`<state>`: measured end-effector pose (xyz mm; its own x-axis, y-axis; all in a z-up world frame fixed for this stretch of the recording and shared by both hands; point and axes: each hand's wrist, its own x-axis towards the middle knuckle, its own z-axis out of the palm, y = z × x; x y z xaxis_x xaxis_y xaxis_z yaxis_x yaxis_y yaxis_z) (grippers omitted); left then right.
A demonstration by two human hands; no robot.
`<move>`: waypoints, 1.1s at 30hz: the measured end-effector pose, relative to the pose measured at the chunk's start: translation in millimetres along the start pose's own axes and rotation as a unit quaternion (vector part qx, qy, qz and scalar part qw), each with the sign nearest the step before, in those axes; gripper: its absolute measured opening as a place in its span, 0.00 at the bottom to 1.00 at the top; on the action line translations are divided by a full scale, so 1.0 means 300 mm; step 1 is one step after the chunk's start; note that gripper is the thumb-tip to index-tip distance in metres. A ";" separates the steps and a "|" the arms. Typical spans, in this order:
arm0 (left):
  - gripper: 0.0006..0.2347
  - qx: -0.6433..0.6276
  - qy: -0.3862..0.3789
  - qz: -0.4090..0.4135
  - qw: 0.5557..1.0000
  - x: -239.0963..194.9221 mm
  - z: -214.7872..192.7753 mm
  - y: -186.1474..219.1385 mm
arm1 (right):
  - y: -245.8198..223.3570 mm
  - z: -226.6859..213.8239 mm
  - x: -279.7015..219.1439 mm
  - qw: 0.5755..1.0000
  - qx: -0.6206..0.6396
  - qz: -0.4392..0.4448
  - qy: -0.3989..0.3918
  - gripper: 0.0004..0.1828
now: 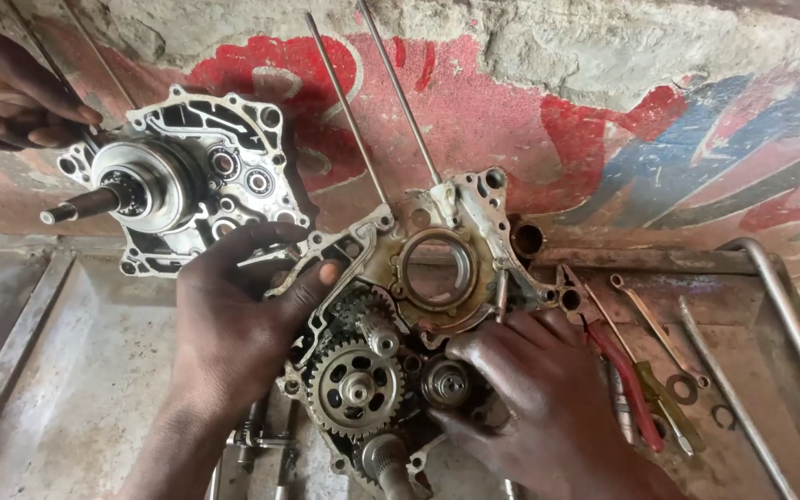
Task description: Performing final adjustments to the internal gears and shafts of a motorcycle engine crankcase
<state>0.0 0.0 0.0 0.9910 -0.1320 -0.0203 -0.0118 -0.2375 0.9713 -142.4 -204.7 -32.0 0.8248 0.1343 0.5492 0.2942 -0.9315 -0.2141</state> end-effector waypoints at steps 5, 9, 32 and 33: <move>0.16 0.004 -0.012 0.019 1.000 0.003 0.003 0.000 | 0.011 0.008 -0.020 1.000 0.013 0.022 -0.008 0.27; 0.15 -0.009 -0.017 0.003 1.000 -0.002 0.010 0.011 | 0.021 0.019 -0.035 0.998 0.031 0.057 -0.018 0.29; 0.16 0.169 -0.001 0.044 0.985 -0.070 0.012 0.069 | 0.078 -0.109 -0.002 0.962 0.188 0.067 -0.187 0.24; 0.15 0.163 -0.004 0.065 0.985 -0.065 0.017 0.062 | 0.086 -0.112 -0.008 0.959 0.201 0.066 -0.186 0.26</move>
<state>-20.3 -6.8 17.3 0.9773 -0.1887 0.0960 -0.1815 -0.5134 0.8387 -153.0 -240.5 -11.6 0.9610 0.2055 0.1848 0.2759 -0.7534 -0.5969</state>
